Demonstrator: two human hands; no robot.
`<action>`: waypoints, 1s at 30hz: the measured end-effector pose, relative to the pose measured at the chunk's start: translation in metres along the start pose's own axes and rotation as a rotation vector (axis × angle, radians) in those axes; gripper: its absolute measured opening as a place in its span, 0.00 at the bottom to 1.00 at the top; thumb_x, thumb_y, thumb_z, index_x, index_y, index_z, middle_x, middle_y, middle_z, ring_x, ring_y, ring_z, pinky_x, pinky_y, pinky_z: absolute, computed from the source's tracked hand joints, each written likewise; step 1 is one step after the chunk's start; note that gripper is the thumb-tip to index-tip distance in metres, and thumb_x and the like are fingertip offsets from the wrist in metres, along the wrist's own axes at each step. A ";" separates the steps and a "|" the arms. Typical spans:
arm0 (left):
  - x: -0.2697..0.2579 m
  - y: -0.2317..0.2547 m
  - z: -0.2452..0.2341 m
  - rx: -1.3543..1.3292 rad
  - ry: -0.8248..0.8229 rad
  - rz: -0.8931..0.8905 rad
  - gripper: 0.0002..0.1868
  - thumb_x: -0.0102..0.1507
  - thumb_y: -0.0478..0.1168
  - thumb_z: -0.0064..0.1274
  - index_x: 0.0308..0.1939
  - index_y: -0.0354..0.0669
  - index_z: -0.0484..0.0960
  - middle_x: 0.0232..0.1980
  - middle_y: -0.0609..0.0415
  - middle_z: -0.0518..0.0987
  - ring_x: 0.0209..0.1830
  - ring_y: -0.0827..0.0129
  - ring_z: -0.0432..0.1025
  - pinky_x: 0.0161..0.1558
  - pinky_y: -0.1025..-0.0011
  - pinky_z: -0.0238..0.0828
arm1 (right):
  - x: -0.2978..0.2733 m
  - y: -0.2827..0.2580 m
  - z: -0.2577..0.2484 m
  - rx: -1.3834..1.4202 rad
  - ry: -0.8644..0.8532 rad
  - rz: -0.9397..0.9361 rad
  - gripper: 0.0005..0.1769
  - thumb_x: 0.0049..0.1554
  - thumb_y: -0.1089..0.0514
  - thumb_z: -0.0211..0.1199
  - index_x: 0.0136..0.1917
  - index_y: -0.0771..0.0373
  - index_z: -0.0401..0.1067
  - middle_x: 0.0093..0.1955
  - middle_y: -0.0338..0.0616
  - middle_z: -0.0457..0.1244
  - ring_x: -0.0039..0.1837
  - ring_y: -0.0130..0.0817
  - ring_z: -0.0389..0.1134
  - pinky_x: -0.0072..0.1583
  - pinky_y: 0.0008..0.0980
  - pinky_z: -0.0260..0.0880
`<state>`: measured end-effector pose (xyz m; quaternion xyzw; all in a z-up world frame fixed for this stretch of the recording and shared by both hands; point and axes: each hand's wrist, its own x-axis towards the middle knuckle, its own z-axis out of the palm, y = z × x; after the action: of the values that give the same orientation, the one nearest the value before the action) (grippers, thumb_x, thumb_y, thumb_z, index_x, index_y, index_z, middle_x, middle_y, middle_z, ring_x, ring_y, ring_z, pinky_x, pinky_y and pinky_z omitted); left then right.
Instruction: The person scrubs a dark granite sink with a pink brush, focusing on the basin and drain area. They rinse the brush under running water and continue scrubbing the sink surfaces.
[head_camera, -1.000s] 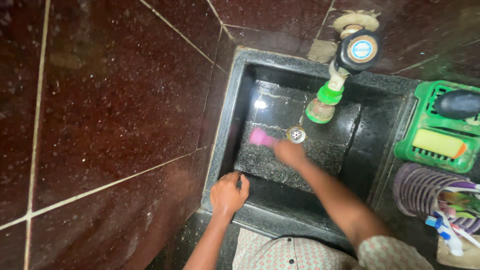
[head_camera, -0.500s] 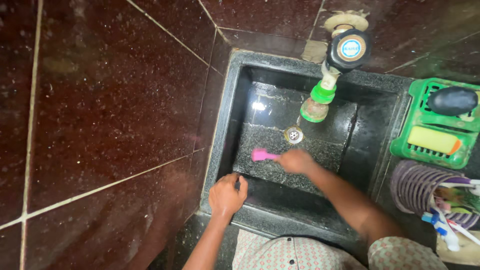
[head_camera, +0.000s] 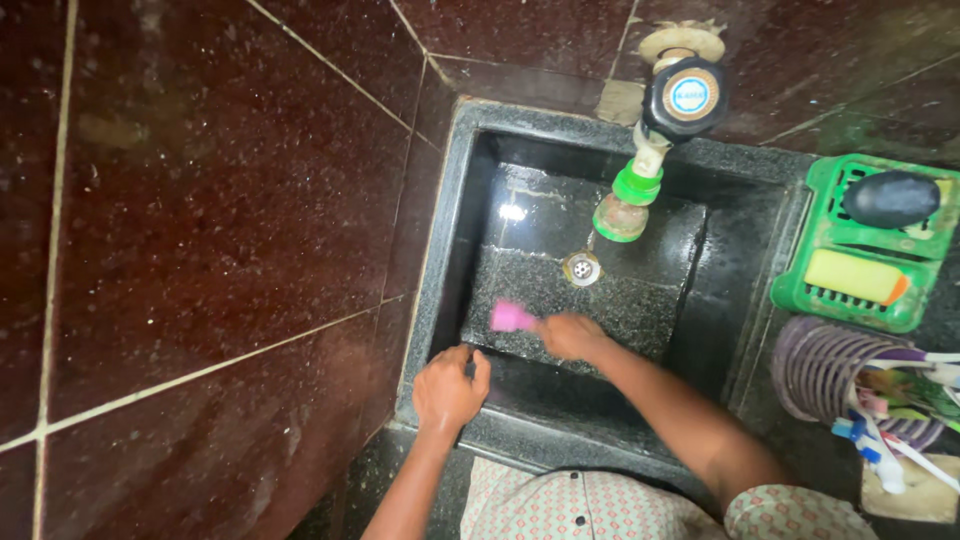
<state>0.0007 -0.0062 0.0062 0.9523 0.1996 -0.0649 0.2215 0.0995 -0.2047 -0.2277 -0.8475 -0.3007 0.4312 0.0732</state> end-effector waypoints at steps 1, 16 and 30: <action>0.000 0.000 0.000 -0.003 -0.003 -0.005 0.15 0.61 0.48 0.52 0.30 0.41 0.83 0.35 0.43 0.83 0.36 0.45 0.78 0.38 0.49 0.74 | 0.000 0.002 -0.004 -0.043 -0.035 -0.146 0.15 0.59 0.52 0.51 0.52 0.53 0.77 0.45 0.55 0.71 0.48 0.54 0.74 0.51 0.56 0.72; -0.005 -0.001 -0.002 -0.029 0.020 -0.007 0.15 0.60 0.49 0.52 0.32 0.42 0.84 0.35 0.43 0.83 0.35 0.44 0.78 0.37 0.49 0.74 | -0.021 0.026 -0.038 0.392 0.367 0.301 0.27 0.63 0.41 0.48 0.52 0.64 0.77 0.48 0.68 0.68 0.52 0.67 0.70 0.56 0.60 0.70; -0.002 -0.003 -0.001 -0.015 -0.007 0.006 0.14 0.61 0.48 0.52 0.31 0.42 0.83 0.34 0.43 0.83 0.34 0.44 0.77 0.36 0.49 0.73 | -0.004 0.063 -0.040 0.328 0.349 0.396 0.27 0.66 0.44 0.44 0.51 0.65 0.78 0.49 0.66 0.69 0.54 0.65 0.72 0.58 0.59 0.70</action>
<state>-0.0022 -0.0037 0.0064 0.9510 0.1964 -0.0659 0.2296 0.1569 -0.2528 -0.2249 -0.9277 -0.0388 0.3280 0.1740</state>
